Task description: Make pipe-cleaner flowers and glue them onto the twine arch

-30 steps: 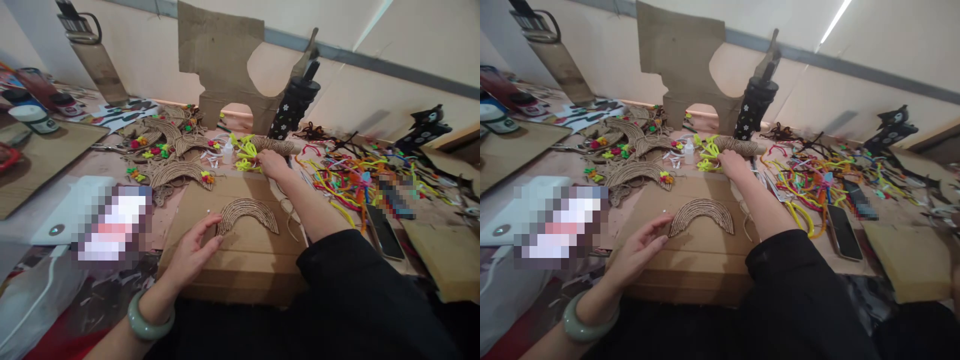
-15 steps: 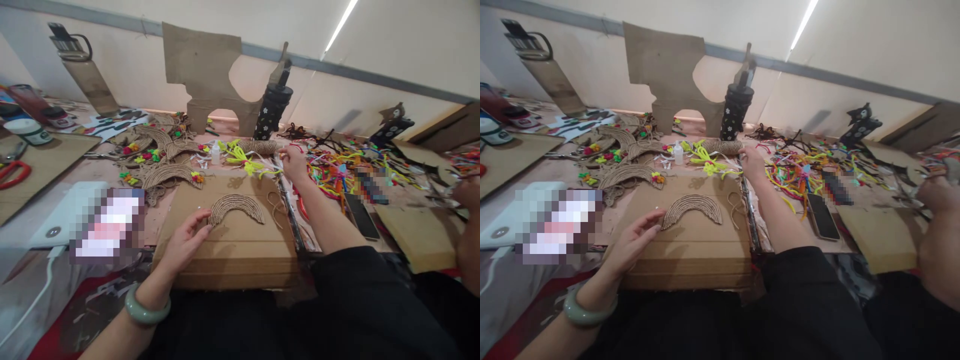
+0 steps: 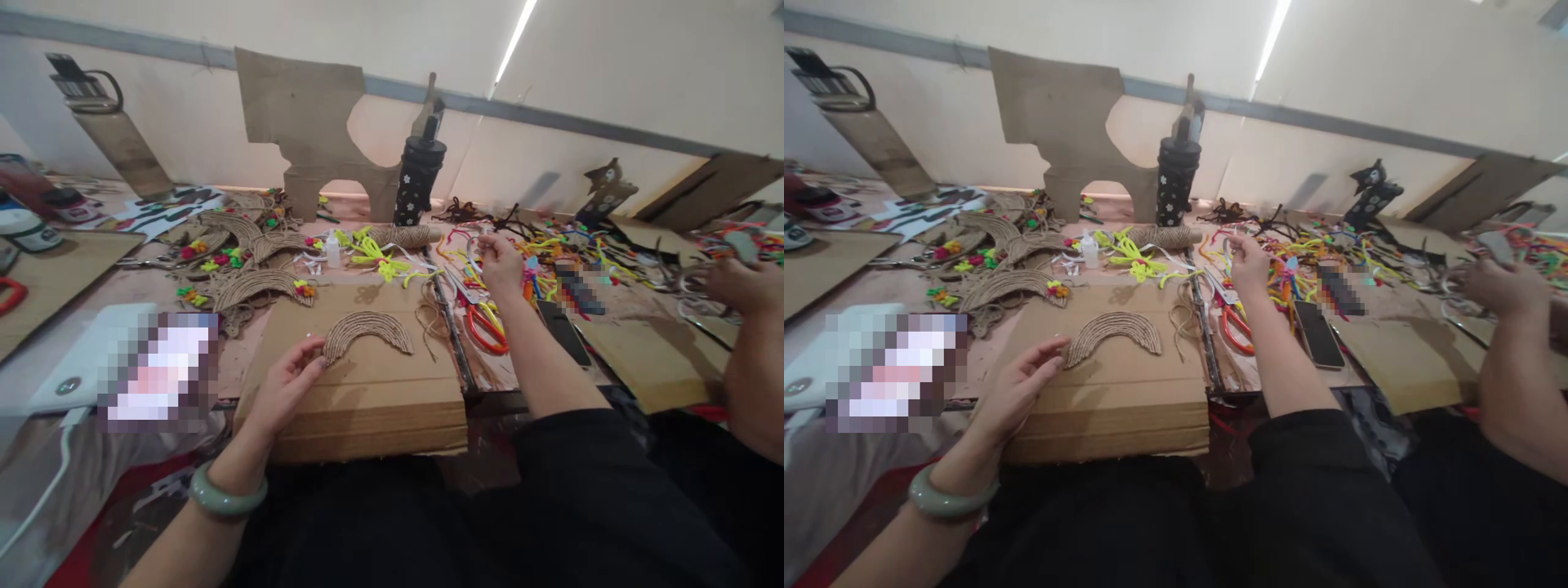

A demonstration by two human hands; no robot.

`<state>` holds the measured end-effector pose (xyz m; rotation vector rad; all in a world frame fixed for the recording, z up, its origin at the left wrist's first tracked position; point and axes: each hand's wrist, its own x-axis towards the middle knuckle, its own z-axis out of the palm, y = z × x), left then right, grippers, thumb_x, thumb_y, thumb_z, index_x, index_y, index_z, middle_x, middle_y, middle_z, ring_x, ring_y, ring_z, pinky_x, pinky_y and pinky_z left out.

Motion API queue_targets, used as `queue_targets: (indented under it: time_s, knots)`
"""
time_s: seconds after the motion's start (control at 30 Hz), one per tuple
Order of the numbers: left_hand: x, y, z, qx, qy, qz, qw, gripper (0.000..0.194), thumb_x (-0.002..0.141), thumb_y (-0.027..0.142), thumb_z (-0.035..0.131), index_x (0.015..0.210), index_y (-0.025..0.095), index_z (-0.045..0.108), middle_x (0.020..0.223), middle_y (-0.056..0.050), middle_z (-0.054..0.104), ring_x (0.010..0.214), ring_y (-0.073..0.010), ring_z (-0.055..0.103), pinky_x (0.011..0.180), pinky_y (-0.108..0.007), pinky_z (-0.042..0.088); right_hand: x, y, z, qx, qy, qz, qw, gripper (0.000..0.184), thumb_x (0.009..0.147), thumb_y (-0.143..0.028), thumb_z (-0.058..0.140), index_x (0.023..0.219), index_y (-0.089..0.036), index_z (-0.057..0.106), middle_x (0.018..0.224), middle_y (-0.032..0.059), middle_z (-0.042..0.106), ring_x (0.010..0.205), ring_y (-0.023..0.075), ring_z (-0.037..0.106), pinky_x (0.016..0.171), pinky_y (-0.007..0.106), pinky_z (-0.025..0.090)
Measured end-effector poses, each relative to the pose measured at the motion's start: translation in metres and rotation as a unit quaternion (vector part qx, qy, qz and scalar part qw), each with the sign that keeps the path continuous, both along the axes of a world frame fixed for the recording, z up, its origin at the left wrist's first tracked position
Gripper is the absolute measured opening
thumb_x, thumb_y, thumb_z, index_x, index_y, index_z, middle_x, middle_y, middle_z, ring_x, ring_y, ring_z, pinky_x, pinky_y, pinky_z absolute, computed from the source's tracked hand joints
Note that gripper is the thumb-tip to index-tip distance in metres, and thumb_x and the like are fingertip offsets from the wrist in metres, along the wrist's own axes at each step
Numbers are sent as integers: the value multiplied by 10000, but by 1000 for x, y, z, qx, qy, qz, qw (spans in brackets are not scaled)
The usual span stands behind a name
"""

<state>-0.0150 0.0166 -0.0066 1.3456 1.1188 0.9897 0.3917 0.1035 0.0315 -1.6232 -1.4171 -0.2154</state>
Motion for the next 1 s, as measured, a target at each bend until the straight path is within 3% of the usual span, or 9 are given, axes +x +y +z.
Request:
queue_targets:
  time_s: [0.1,0.27,0.5,0.63,0.8,1.0]
  knots:
    - [2,0,0,7,-3,3,1000,430,740,438,670,1067,160,646,1164,-122,674,1171,-281,561,1041,-442,375,-15,-3,-6,-34,-27,45,998,321,736,-112,438,882,-184,715,986,83,727,987,231,658,924,403,491]
    - [3,1,-1,16,-1,9,1000,393,713,379,685,1038,158,669,1065,-100,702,1021,-245,627,950,-402,447,-38,-5,-18,-69,-37,90,993,236,678,-132,523,780,-201,726,841,64,738,959,269,659,910,452,494]
    - [4,2,-8,20,-15,11,1000,421,721,390,671,1064,145,661,1014,-96,702,932,-219,637,888,-367,467,-41,-13,-7,-17,10,37,999,255,798,-220,486,981,-182,660,954,113,703,834,244,671,729,418,551]
    - [4,1,-6,20,-27,5,999,405,716,388,688,1050,161,669,969,-74,703,913,-211,630,871,-349,462,-47,-17,1,1,131,53,990,348,757,-217,563,1103,-186,586,1057,147,667,769,237,675,575,378,567]
    - [3,0,0,14,-46,6,999,396,714,387,696,1034,154,669,886,-56,697,841,-192,622,816,-328,468,-92,-48,14,10,218,179,959,397,720,-191,620,1109,-242,560,1101,92,640,869,207,659,585,315,574]
    - [3,-7,17,14,-77,-9,997,414,776,491,638,1034,168,664,1072,-91,691,1011,-222,600,879,-331,443,-171,-109,27,-123,177,357,909,370,843,-182,555,1201,-273,544,1090,61,633,958,174,637,669,271,573]
